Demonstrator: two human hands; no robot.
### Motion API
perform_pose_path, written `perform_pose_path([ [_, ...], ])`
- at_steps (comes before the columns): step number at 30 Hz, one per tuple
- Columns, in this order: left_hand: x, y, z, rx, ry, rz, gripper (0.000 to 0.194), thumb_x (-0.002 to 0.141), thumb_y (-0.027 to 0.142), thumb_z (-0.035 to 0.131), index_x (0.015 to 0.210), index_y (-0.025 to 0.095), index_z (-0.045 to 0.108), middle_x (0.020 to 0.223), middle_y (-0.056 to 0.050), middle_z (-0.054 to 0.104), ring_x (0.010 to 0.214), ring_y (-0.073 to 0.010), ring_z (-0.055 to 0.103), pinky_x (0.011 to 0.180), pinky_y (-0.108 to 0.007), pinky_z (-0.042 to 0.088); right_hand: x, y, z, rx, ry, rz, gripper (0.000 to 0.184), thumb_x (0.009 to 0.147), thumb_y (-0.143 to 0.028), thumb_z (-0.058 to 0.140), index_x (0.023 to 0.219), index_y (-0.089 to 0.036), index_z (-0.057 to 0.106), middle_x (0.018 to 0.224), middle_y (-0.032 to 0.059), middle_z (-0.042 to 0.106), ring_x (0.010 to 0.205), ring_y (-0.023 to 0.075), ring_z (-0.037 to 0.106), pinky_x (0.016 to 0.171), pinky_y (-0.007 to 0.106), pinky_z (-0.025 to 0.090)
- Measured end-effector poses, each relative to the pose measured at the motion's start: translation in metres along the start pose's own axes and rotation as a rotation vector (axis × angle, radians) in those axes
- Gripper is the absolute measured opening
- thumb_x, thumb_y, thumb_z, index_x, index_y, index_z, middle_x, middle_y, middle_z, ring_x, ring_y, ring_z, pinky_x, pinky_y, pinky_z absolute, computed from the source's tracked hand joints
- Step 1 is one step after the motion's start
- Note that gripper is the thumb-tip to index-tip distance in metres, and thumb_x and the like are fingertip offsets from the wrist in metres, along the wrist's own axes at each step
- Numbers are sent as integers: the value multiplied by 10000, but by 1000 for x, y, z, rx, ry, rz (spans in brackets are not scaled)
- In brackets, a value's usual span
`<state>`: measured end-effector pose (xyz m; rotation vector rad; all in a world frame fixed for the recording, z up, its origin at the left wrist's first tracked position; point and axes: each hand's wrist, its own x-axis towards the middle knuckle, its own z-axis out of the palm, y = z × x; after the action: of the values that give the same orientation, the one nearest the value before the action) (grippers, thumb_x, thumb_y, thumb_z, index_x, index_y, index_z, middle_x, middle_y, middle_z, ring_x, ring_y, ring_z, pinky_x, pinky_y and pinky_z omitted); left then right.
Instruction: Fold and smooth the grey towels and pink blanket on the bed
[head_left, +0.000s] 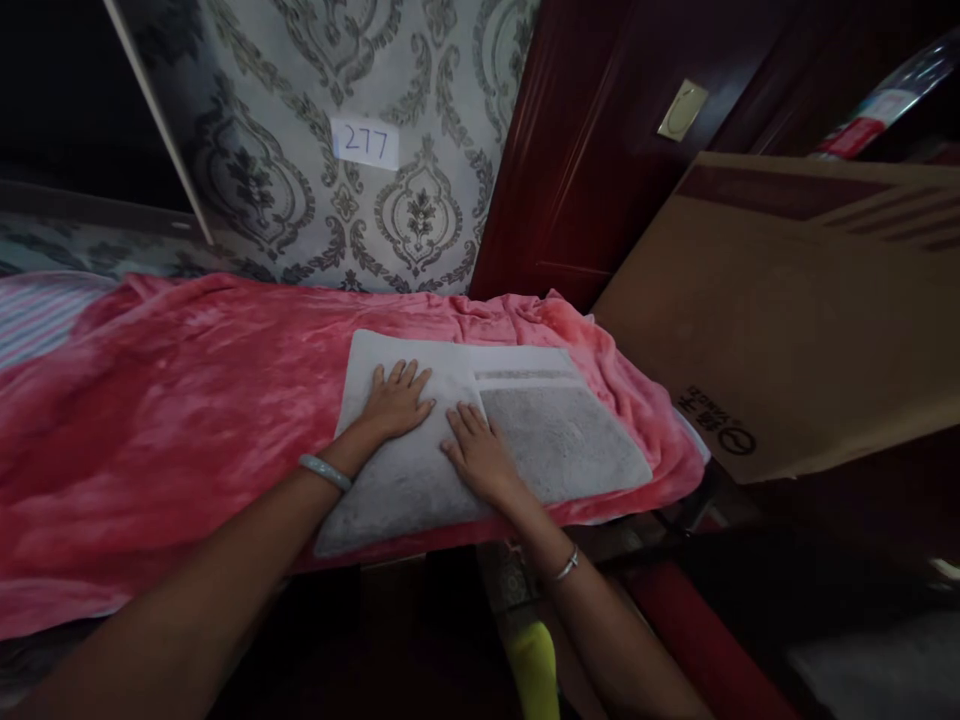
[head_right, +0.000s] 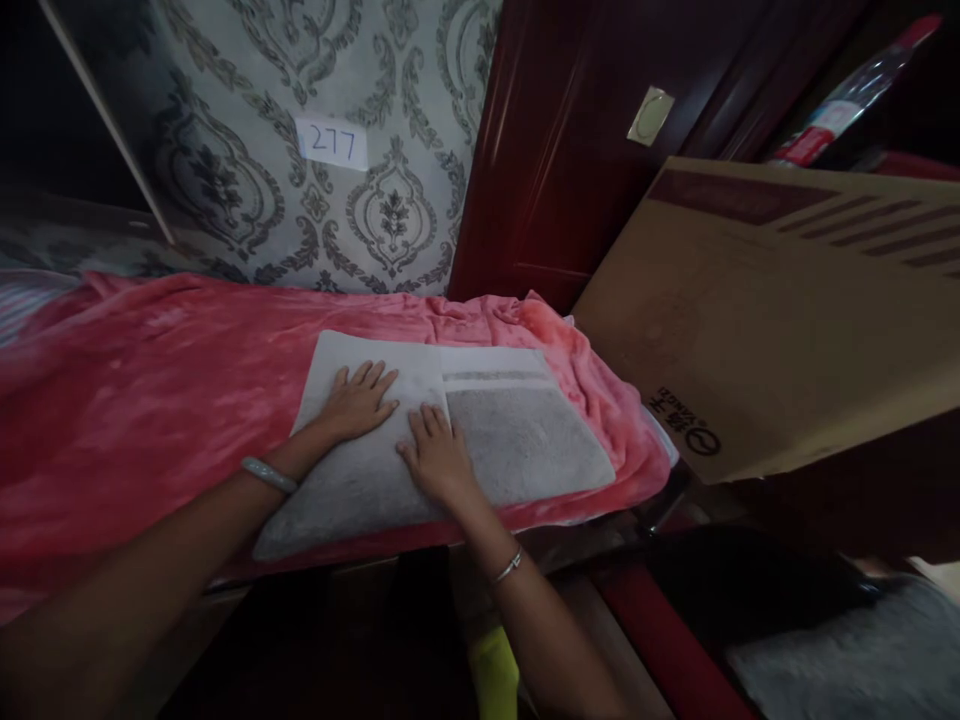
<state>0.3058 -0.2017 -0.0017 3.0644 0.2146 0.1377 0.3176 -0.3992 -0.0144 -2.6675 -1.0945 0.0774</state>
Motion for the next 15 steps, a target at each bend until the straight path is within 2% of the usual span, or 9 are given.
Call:
perform_pose_path([
  [3,1,0,0,-21,18,2,672,998,437,418,1608,164,349,1695,-175,268,1583,-360,204,1254,-640,132,-14,1,5,25,60,12,577,1066,-423,372,1591,-184,390,1689,96,294,1575,243,226,1257,488,242],
  [5,3,-2,-3,-95,44,3,650,969,410,490,1570,174,425,1676,-169,319,1570,-362,247,1256,-643,138,-14,1,6,33,102,12,563,1065,-419,380,1578,-190,415,1677,96,326,1566,238,252,1253,469,251],
  [7,2,-7,-10,-194,83,-3,562,940,358,547,1475,188,555,1630,-143,423,1541,-333,331,1272,-585,188,-12,1,6,35,132,12,553,1067,-425,379,1569,-201,434,1668,93,347,1557,239,274,1251,462,253],
  [9,-2,-18,-18,-246,143,-38,466,951,312,519,1377,166,639,1591,-134,486,1526,-308,364,1279,-514,238,-10,1,6,38,136,17,550,1068,-434,377,1566,-210,441,1666,85,353,1554,241,282,1251,459,254],
  [12,-19,-43,-23,-352,339,-219,461,951,305,471,1341,124,640,1549,-159,524,1502,-336,393,1259,-502,308,-10,1,7,44,132,16,552,1065,-440,385,1565,-213,444,1667,77,349,1557,243,278,1248,455,265],
  [14,-35,-59,-20,-643,467,-403,462,884,338,549,1297,157,654,1414,-151,634,1372,-341,548,1175,-499,438,-11,2,8,46,139,7,553,1062,-435,395,1567,-213,443,1666,75,350,1558,246,276,1246,455,274],
  [15,-43,-66,-18,-841,491,-483,454,834,348,601,1248,176,672,1304,-137,696,1256,-324,638,1096,-476,514,-11,2,8,50,143,5,553,1060,-432,399,1566,-214,444,1665,76,354,1558,248,277,1246,458,275],
])
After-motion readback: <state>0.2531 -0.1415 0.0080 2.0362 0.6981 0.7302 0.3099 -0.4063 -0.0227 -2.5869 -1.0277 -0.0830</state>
